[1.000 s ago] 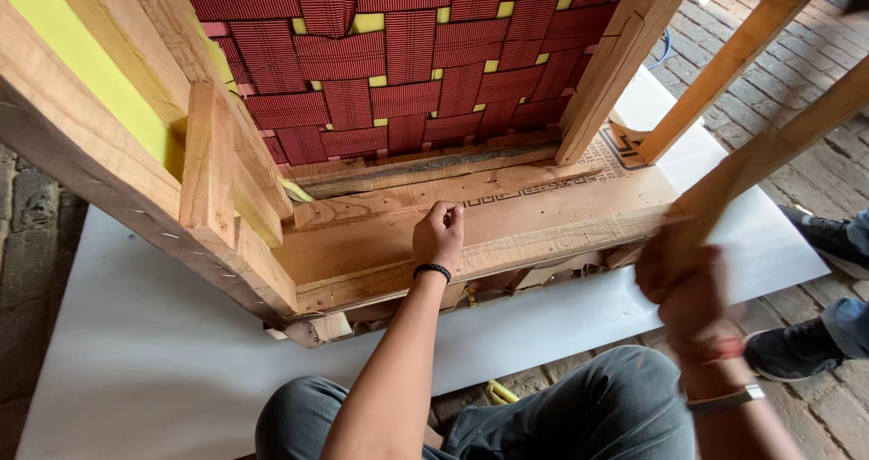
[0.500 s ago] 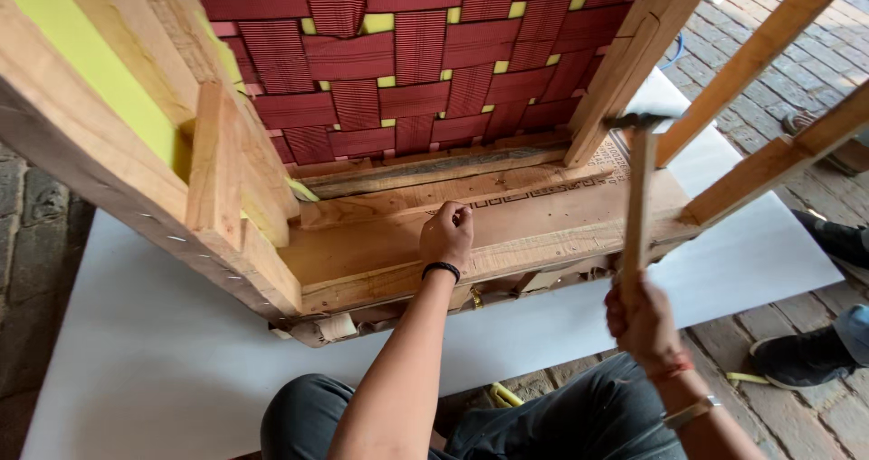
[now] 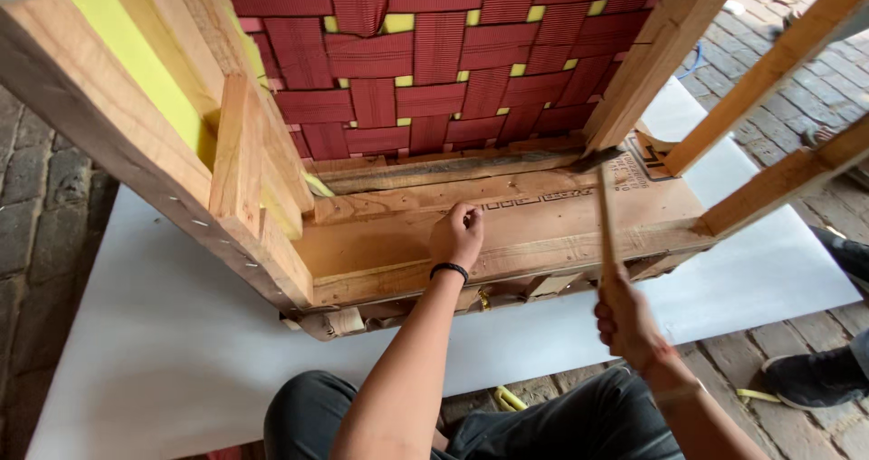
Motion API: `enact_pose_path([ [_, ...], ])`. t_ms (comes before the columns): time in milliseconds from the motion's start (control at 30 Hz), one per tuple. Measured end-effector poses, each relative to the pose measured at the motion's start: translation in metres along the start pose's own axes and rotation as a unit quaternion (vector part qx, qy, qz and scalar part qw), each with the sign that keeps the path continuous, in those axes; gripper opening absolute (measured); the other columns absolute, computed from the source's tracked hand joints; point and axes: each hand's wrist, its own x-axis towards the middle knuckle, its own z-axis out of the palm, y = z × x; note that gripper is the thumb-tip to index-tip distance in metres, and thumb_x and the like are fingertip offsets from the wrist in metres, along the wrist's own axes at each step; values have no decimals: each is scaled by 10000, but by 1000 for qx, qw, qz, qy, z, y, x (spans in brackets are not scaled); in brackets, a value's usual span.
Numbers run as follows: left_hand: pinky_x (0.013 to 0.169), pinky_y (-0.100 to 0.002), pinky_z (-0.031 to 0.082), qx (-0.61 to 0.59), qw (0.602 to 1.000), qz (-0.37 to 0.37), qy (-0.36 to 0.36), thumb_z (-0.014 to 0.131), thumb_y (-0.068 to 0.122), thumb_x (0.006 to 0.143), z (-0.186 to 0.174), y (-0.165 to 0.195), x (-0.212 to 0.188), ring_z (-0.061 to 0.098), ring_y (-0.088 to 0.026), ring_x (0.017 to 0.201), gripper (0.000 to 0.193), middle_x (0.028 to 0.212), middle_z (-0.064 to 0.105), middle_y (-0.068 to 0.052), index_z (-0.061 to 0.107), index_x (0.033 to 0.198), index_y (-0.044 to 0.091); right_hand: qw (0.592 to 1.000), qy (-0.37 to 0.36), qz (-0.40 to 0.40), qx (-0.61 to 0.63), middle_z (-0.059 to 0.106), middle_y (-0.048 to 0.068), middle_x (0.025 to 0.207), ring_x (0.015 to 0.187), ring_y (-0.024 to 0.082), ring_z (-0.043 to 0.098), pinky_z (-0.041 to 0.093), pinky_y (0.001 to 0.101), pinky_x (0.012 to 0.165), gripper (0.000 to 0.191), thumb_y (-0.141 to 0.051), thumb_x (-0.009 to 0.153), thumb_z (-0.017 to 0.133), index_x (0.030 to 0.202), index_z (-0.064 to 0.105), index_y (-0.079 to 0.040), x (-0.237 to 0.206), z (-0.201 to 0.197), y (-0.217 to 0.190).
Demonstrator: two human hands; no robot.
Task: The person sits on the floor with an inverted wooden chair frame over their lap and hammers nails along the rail to secure the red webbing upholstery. They then stand, place the hammer on a workbench, and pick up nails from the bench near a nail gun case.
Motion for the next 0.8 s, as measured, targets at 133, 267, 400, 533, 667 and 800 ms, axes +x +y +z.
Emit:
enact_pose_path([
  [133,650,-401,562,-13,999,-39,-29,627,322,934,1,1,-1,733,-275,761,184,824,763,-64,733,935,172,971,-18,-239,-14,426,12,647,493,132,375,276,299,416,562,-668,961,366,892,515,-131,-45,-44,-28],
  [267,646,-391,562,-34,998,-35,-31,643,319,905,-1,2,-3,736,-265,736,182,791,755,-70,732,926,162,822,-106,-547,121,420,9,695,527,130,350,265,287,447,573,-710,1029,360,1002,506,-157,-70,-53,-85],
  [400,641,-391,553,-42,998,-42,-35,642,317,921,-2,0,-3,732,-261,737,181,797,752,-67,730,945,161,917,-57,-395,-13,392,-9,648,484,127,322,260,298,416,547,-691,1020,391,918,467,-159,-12,-1,-59],
  [533,648,-374,560,-36,999,9,-4,655,295,914,0,-1,0,734,-253,753,161,814,756,-59,731,934,154,995,-63,22,-68,363,-27,602,442,125,294,255,308,384,541,-672,1011,423,834,428,-161,18,12,20],
  [667,639,-366,557,-41,998,-28,-25,653,288,906,-4,2,-3,735,-237,733,153,795,758,-43,737,928,161,993,-62,-95,-40,435,-4,632,474,124,350,298,300,403,561,-639,1005,378,878,507,-108,-19,-14,18],
  [800,638,-347,556,-50,997,-53,-40,653,262,879,-8,10,-7,735,-204,721,141,780,756,-32,745,935,172,930,-100,-353,12,518,20,710,527,132,432,376,283,460,486,-551,955,345,974,559,-115,-64,-29,-49],
])
